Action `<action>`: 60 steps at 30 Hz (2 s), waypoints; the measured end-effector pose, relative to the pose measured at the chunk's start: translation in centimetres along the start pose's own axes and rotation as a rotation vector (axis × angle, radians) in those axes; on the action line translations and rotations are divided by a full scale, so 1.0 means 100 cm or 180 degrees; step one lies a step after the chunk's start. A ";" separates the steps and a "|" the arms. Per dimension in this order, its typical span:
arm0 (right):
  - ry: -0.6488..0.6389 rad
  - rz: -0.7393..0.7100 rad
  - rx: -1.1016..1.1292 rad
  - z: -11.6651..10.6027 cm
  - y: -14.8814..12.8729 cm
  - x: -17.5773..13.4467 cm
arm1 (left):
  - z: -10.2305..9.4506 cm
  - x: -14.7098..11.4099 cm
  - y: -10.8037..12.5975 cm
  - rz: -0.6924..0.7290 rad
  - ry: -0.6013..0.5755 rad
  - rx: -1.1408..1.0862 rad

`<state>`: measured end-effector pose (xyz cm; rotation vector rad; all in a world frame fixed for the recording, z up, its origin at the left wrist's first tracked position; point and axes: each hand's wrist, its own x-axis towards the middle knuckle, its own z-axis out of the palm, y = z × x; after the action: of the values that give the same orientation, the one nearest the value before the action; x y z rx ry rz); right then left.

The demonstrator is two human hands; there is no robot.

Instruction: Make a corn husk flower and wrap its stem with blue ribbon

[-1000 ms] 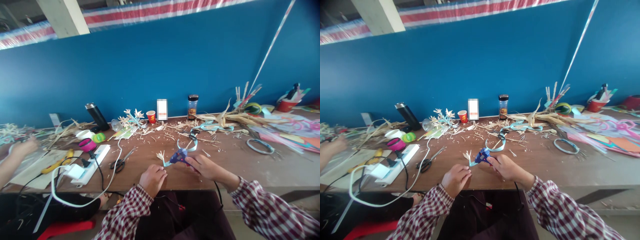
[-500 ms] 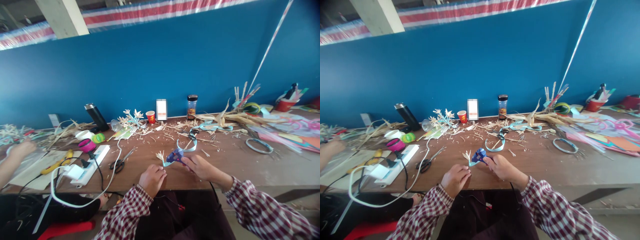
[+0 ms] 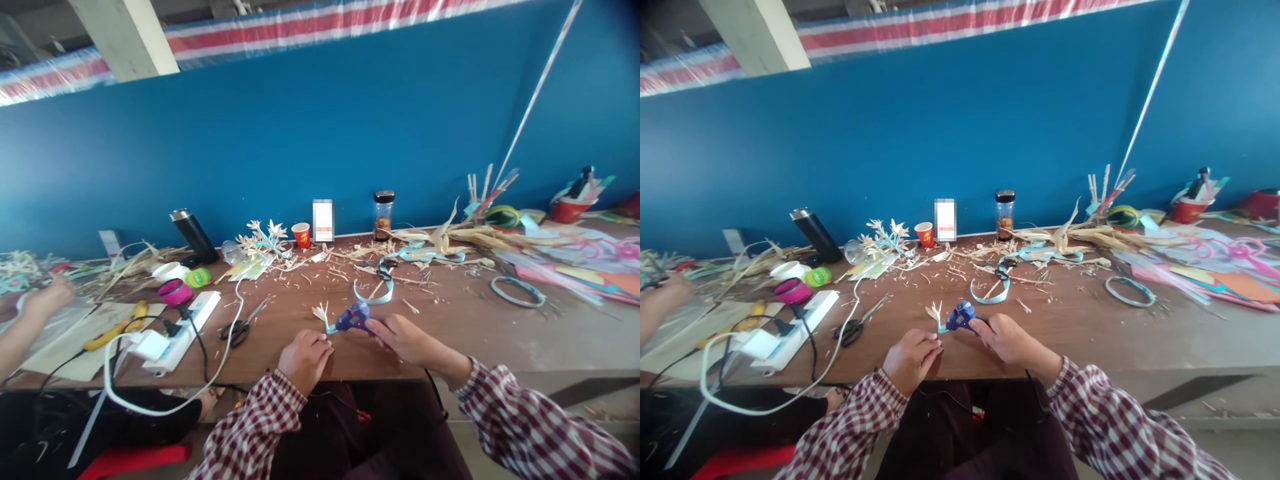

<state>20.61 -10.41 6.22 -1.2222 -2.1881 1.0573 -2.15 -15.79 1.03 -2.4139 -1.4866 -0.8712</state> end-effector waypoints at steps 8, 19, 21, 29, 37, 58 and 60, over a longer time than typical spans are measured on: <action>-0.0025 0.0003 0.0194 0.000 -0.002 -0.003 | 0.000 0.000 0.000 -0.0007 -0.0034 0.0014; -0.0013 0.0069 0.0124 -0.001 0.001 -0.002 | 0.001 -0.001 -0.002 -0.0050 -0.0117 0.0017; 0.0020 0.0085 0.0063 -0.002 0.002 -0.003 | 0.001 -0.001 -0.002 -0.0060 -0.0136 0.0001; 0.0115 -0.0052 -0.0013 -0.001 0.004 0.001 | 0.001 -0.001 -0.001 -0.0035 -0.0107 -0.0019; 0.0130 -0.0160 -0.0129 0.001 0.003 0.004 | 0.002 -0.002 -0.002 -0.0038 -0.0049 0.0003; 0.0146 -0.0102 -0.0130 -0.001 0.000 -0.005 | 0.003 -0.002 -0.003 -0.0009 -0.0071 -0.0004; 0.0109 -0.0104 -0.0099 -0.001 0.001 -0.004 | 0.004 -0.002 -0.003 0.0002 -0.0044 0.0001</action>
<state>20.86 -10.67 6.21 -1.2050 -2.1987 0.9857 -2.31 -15.64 0.55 -2.4249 -1.4907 -0.8559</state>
